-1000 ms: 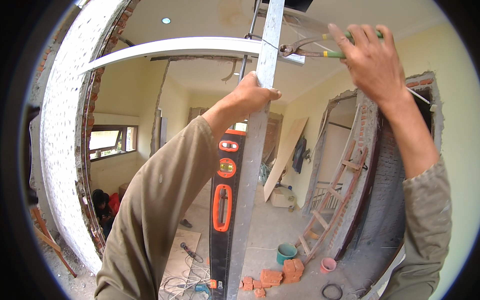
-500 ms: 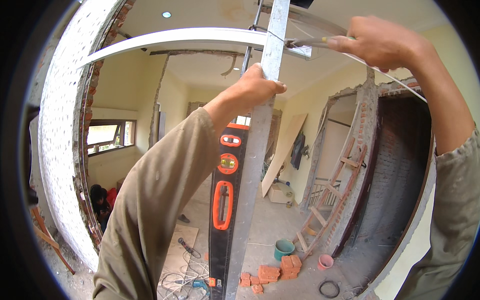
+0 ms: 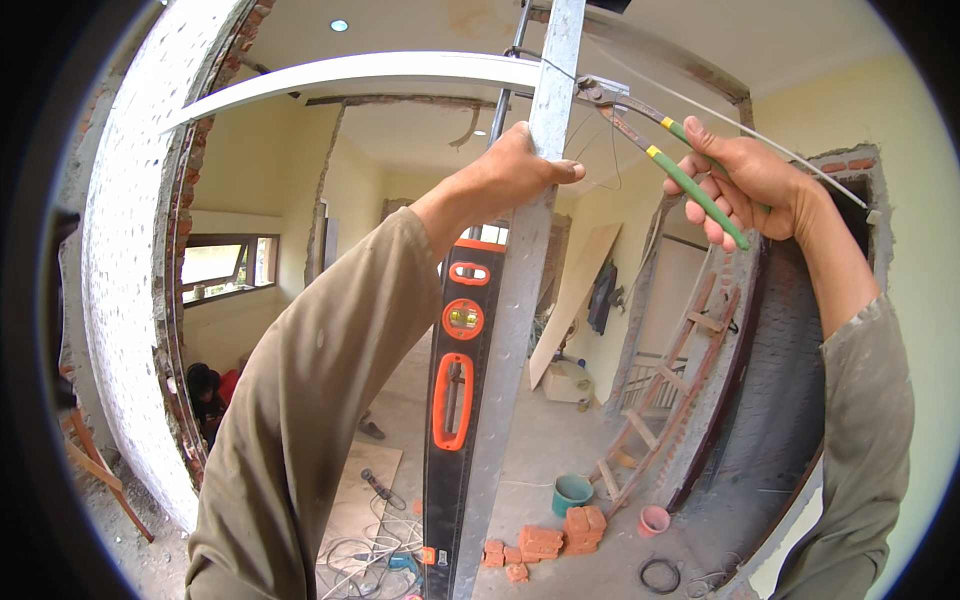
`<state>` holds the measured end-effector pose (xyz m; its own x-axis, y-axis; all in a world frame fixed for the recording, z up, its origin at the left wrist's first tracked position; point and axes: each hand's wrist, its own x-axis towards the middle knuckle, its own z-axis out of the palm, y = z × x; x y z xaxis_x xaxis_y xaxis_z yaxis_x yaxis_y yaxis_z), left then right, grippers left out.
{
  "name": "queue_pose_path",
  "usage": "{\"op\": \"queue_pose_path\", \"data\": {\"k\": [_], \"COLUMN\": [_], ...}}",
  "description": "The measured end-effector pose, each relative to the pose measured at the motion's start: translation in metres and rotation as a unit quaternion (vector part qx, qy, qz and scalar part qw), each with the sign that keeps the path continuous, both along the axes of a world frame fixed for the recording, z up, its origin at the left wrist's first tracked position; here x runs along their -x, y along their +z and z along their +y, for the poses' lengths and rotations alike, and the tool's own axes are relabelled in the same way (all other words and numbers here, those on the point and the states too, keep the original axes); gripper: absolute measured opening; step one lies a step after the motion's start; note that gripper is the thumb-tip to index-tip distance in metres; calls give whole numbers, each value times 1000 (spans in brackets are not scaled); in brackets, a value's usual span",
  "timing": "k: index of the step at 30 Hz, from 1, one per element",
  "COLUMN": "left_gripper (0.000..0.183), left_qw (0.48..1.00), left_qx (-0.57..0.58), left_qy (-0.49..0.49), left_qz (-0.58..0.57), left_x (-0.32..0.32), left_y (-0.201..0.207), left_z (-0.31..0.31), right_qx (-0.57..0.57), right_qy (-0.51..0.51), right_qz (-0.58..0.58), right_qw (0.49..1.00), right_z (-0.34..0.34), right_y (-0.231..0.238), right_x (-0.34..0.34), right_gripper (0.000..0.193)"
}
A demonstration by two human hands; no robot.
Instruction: The person assembles a metal frame by attaching a horizontal metal bar to a vertical frame using pliers and wire. They use a spirit level to check alignment and make adjustments as needed.
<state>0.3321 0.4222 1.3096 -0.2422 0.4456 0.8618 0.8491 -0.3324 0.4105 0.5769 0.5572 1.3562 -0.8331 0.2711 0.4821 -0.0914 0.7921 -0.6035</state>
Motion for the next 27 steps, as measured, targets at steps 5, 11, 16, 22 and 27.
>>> {"op": "queue_pose_path", "data": {"k": [5,11,16,22,27], "left_gripper": [73,75,73,72,73], "left_qw": [1000,999,999,999,997], "left_qx": [11,18,15,13,19], "left_qy": [9,34,22,11,50], "left_qz": [-17,-21,-30,-32,-54], "left_x": [-4,-4,-1,-2,-8], "left_y": [0,1,2,1,-2], "left_z": [-3,-1,4,2,-1], "right_qx": [59,85,54,-290,-629], "right_qy": [29,38,33,-121,-283], "right_qz": [49,46,58,143,275], "right_qw": [997,995,996,938,669], "right_z": [8,10,11,13,22], "right_y": [-23,-32,-34,-24,-3], "right_x": [16,23,25,16,0], "right_gripper": [69,72,66,58,52]}}
